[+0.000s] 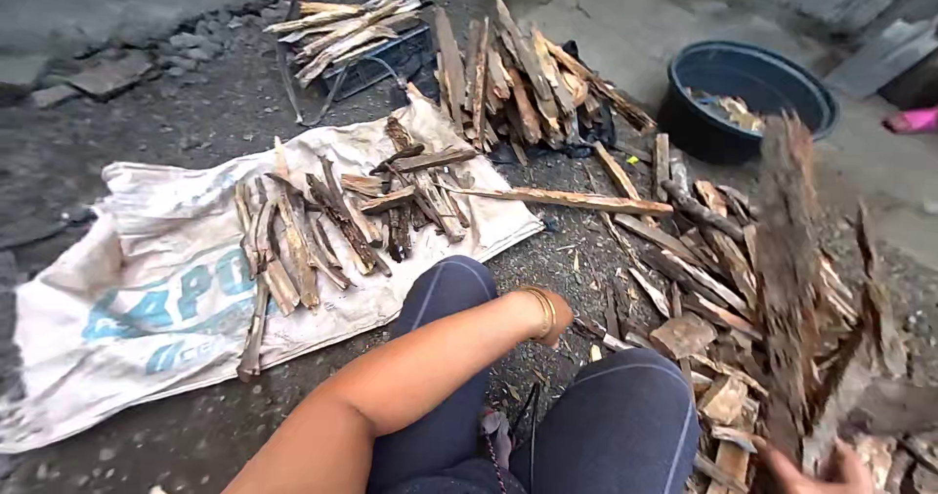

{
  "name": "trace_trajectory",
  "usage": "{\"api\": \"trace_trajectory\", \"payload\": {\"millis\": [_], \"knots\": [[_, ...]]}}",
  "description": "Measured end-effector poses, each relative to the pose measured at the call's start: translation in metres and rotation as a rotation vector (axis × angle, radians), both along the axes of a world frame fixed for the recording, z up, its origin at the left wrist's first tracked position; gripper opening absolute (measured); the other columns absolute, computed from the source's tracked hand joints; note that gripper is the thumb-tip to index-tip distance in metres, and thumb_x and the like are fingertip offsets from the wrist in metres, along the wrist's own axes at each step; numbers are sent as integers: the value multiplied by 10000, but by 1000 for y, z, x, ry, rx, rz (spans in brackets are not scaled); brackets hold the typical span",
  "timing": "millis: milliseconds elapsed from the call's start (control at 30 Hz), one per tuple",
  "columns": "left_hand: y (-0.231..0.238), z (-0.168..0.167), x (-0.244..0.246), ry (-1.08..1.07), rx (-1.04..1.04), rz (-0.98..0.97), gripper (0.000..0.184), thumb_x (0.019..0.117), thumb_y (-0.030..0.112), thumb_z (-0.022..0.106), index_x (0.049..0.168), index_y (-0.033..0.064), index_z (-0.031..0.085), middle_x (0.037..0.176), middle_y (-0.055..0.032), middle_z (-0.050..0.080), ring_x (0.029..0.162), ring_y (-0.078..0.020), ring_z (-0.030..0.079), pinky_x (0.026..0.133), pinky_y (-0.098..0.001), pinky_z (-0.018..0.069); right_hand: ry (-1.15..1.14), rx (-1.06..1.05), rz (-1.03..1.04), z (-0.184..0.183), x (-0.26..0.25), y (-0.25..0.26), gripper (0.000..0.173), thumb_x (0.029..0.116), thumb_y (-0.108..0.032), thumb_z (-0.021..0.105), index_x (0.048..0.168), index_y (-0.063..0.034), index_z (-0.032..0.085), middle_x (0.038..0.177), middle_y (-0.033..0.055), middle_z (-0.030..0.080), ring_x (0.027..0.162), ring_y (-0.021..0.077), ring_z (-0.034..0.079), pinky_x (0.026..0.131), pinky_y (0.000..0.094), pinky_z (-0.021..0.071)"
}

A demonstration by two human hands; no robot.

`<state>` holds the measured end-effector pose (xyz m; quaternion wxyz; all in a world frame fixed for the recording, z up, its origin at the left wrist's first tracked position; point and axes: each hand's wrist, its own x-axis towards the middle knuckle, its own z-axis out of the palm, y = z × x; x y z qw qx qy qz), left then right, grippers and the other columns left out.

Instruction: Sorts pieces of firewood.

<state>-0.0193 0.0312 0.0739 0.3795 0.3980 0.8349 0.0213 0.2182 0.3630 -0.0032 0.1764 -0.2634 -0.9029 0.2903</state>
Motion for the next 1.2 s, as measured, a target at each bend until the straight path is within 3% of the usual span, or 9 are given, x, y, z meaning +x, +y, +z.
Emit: {"api": "trace_trajectory", "payload": {"millis": [133,300,433,533,667,800,967,1067,1200], "knots": [[-11,7,1,-1,-6,-14,457,1023,245,663,1359,-56,590,1309,-292,633,1237,-470,604,981,-682,471,27,-120,307,89,-149,-93,790,758,-229,821,1435,28,505,1276,271,631,1124,314,652,964,523,538],[-21,11,-3,6,-54,14,335,1021,191,648,1200,-92,663,1269,-284,651,1200,-458,619,944,-674,480,-9,-498,652,148,-284,-251,699,811,-59,818,1430,-68,494,1099,123,709,871,185,713,772,408,621],[-29,7,0,-20,-69,-37,395,1006,250,679,1194,-97,667,1266,-291,649,1203,-461,615,968,-671,471,-199,-446,907,139,-352,-354,638,1052,-323,594,1581,-82,333,1291,202,652,1101,269,684,952,468,561],[-32,5,-2,-26,-39,-34,427,1001,275,684,1237,-78,645,1283,-288,639,1208,-465,609,960,-670,475,-349,-101,1150,124,-349,-382,590,1069,-345,565,1539,-16,424,1360,242,627,1245,363,629,1083,557,479],[-36,13,-10,-19,-3,-32,369,1004,211,675,1225,-83,654,1265,-282,652,1204,-453,615,964,-665,467,-396,106,1353,110,-300,-331,459,1049,-276,613,1458,-73,570,1401,159,631,1302,299,607,1131,523,452],[-32,11,-18,-53,29,-38,412,1033,272,646,1230,-90,651,1266,-292,652,1212,-465,616,966,-677,475,-183,-27,1028,81,-261,-183,428,1040,-310,554,1390,-74,627,1293,105,703,1168,221,692,1018,459,562],[-24,-3,-14,-103,72,-20,559,1033,305,646,1490,12,511,1376,-300,600,1305,-486,562,1071,-694,422,52,-569,-50,39,-146,-17,354,1098,-139,454,1420,-7,518,1152,115,718,926,137,728,792,307,600],[-1,-3,-9,-104,-55,-88,618,1053,338,611,1581,88,409,1427,-289,572,1329,-489,546,1083,-691,408,40,-667,-494,-10,-62,48,389,1124,-180,394,1467,-16,470,1201,160,675,926,176,688,783,349,567],[32,-8,-1,-78,-192,-153,650,1054,334,610,1612,118,354,1419,-289,580,1302,-494,568,1066,-690,423,4,-869,-740,-85,-10,73,422,1123,-217,394,1472,13,450,1288,218,622,1022,258,674,841,401,561]]}}
